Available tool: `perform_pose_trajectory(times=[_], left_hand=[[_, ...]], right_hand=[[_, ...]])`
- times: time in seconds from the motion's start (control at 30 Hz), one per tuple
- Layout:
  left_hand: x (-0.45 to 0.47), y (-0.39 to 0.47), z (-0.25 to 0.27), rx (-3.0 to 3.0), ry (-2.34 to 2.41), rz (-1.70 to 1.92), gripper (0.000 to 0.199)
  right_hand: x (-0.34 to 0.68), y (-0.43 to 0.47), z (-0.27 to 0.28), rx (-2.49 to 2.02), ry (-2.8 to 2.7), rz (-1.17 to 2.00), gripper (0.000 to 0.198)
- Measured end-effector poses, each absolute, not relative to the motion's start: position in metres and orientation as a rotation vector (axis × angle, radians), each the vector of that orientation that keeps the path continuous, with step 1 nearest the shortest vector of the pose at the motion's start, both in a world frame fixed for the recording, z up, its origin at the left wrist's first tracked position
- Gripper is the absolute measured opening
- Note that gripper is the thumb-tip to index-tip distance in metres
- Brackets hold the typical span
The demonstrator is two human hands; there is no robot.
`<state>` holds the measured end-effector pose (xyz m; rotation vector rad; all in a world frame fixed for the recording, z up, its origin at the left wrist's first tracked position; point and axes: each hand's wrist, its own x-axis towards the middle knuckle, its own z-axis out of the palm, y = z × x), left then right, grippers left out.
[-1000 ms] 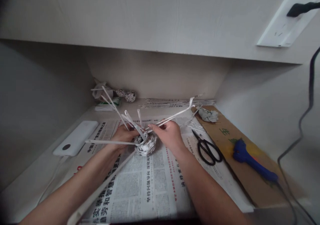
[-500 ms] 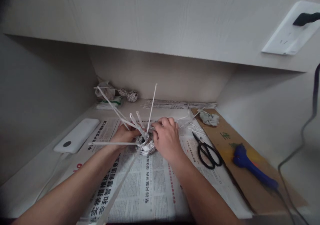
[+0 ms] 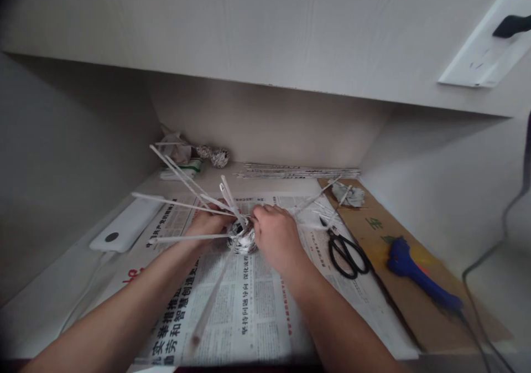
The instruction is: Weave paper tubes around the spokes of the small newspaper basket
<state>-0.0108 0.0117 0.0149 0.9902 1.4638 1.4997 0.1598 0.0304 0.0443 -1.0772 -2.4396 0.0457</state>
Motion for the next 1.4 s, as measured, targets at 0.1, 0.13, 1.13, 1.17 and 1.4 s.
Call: perform_pose_trajectory(times=[0.1,0.13,1.13,1.17,1.4], left_hand=[[-0.011,0.013,0.013,1.02,1.428,1.532,0.01],[-0.012,0.014,0.012,1.038,1.41,1.541,0.011],[-0.01,0.003,0.027,1.329,1.551,1.296,0.005],[-0.01,0.004,0.026,1.318,1.556,1.3,0.005],[-0.008,0.001,0.024,1.323,1.473,1.279,0.006]], right_hand=[[0.16,0.036,0.04,-1.145,-2.409,0.181,0.017],[0.16,0.038,0.039,-1.151,-2.402,0.21,0.02],[0.153,0.029,0.05,-0.93,-2.121,0.682,0.031],[0.152,0.029,0.049,-0.925,-2.113,0.671,0.025],[0.149,0.034,0.034,-1.007,-2.0,0.822,0.029]])
